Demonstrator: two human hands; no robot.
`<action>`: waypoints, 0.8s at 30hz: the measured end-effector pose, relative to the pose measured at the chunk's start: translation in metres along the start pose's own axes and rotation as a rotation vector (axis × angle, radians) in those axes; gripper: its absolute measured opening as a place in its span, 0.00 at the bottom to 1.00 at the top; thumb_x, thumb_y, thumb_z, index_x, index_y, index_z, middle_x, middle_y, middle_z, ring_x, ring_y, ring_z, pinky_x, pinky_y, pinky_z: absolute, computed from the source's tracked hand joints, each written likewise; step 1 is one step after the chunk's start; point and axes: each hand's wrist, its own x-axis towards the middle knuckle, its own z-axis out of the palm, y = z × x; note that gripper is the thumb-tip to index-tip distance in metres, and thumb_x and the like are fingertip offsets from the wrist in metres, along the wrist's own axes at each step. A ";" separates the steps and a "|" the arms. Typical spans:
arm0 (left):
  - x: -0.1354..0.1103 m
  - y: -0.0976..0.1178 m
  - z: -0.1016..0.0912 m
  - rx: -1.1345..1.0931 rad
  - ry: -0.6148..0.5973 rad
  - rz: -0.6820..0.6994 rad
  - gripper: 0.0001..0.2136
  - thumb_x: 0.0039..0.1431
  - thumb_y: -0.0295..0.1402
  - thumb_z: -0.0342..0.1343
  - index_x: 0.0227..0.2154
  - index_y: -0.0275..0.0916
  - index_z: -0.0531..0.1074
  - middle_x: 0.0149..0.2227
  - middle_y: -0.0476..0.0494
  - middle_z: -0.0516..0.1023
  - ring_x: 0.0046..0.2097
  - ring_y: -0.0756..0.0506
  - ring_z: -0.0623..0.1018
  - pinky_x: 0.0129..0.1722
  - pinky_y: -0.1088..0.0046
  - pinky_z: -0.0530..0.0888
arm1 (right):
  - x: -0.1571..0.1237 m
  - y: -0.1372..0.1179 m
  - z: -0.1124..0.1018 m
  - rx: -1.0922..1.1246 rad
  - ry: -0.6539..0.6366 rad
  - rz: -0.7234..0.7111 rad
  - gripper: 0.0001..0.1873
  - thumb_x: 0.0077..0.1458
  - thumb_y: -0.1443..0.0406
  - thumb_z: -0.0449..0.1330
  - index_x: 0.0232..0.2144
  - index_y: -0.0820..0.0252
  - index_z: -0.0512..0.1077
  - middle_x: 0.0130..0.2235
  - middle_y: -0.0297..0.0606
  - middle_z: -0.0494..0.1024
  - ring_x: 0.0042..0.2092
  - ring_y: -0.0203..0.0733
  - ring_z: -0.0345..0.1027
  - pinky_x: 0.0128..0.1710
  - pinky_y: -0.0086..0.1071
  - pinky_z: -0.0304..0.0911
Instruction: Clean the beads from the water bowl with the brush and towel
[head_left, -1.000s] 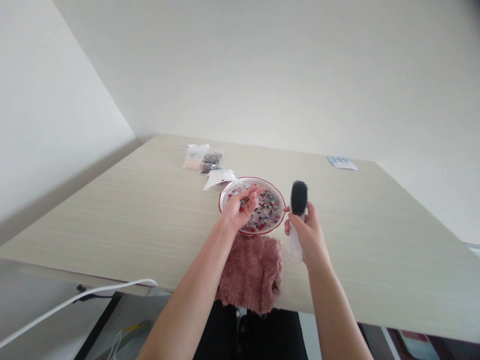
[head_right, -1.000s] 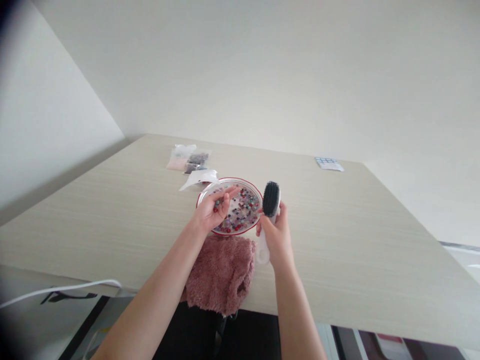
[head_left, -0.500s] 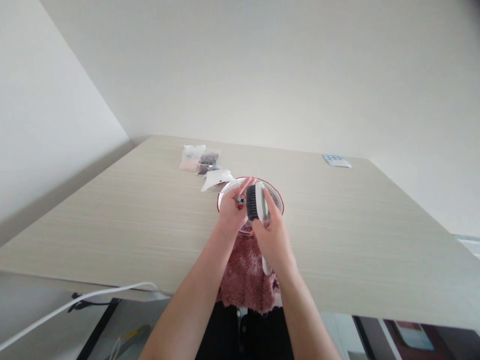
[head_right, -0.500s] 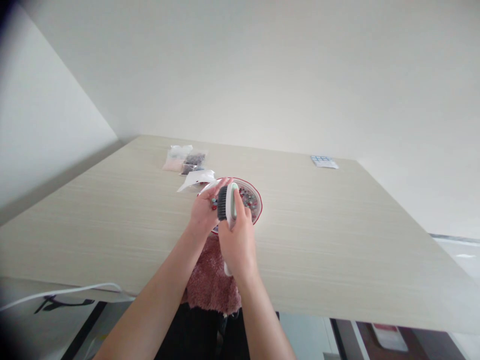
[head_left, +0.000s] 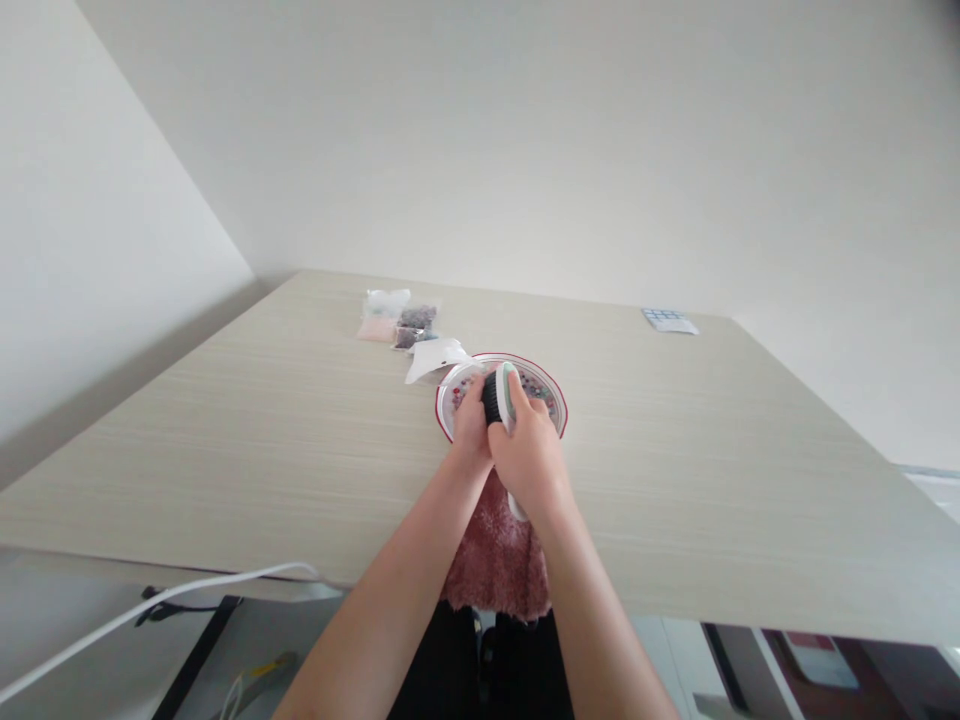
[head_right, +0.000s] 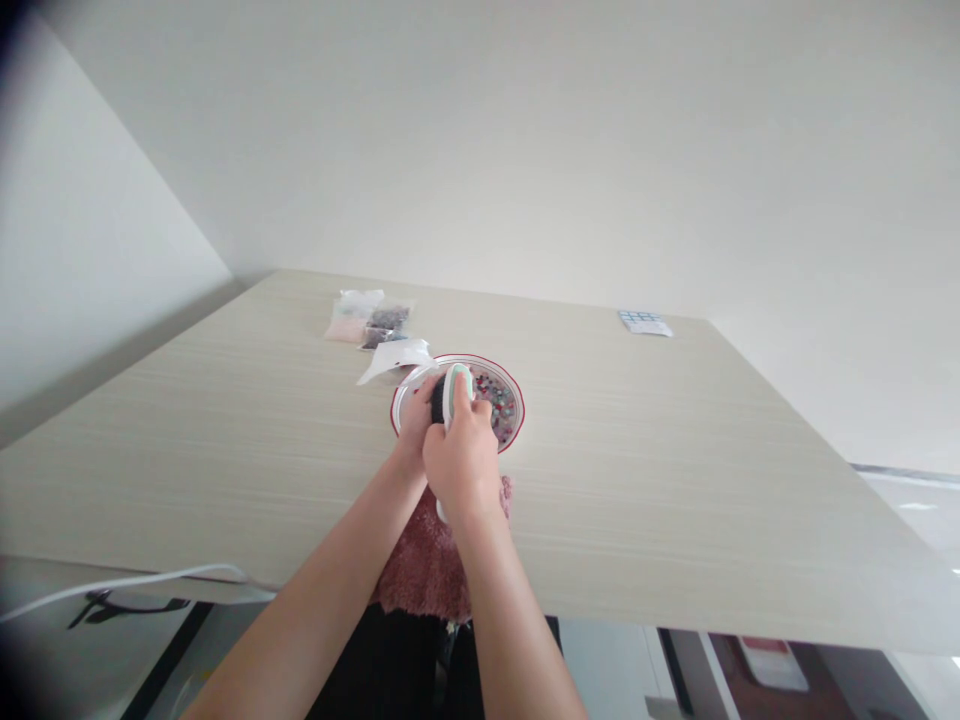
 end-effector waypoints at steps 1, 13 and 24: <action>-0.001 -0.001 0.001 -0.068 0.007 -0.011 0.10 0.56 0.30 0.45 0.27 0.35 0.71 0.30 0.45 0.77 0.41 0.47 0.75 0.43 0.73 0.70 | -0.001 -0.001 -0.001 -0.025 -0.024 0.004 0.37 0.47 0.69 0.48 0.61 0.56 0.44 0.46 0.49 0.68 0.43 0.50 0.67 0.41 0.40 0.62; 0.000 -0.005 0.002 -0.221 -0.005 -0.126 0.15 0.58 0.30 0.40 0.28 0.34 0.73 0.30 0.41 0.78 0.46 0.44 0.73 0.49 0.68 0.65 | -0.005 -0.006 -0.010 -0.127 -0.113 0.120 0.34 0.52 0.64 0.45 0.61 0.50 0.41 0.38 0.43 0.76 0.38 0.47 0.72 0.34 0.34 0.61; 0.004 -0.010 -0.004 -0.130 -0.015 -0.083 0.18 0.59 0.30 0.38 0.25 0.34 0.73 0.26 0.41 0.77 0.44 0.43 0.74 0.50 0.69 0.65 | 0.002 -0.003 -0.005 -0.176 -0.145 0.143 0.33 0.54 0.64 0.43 0.61 0.54 0.38 0.38 0.47 0.76 0.39 0.50 0.71 0.36 0.38 0.61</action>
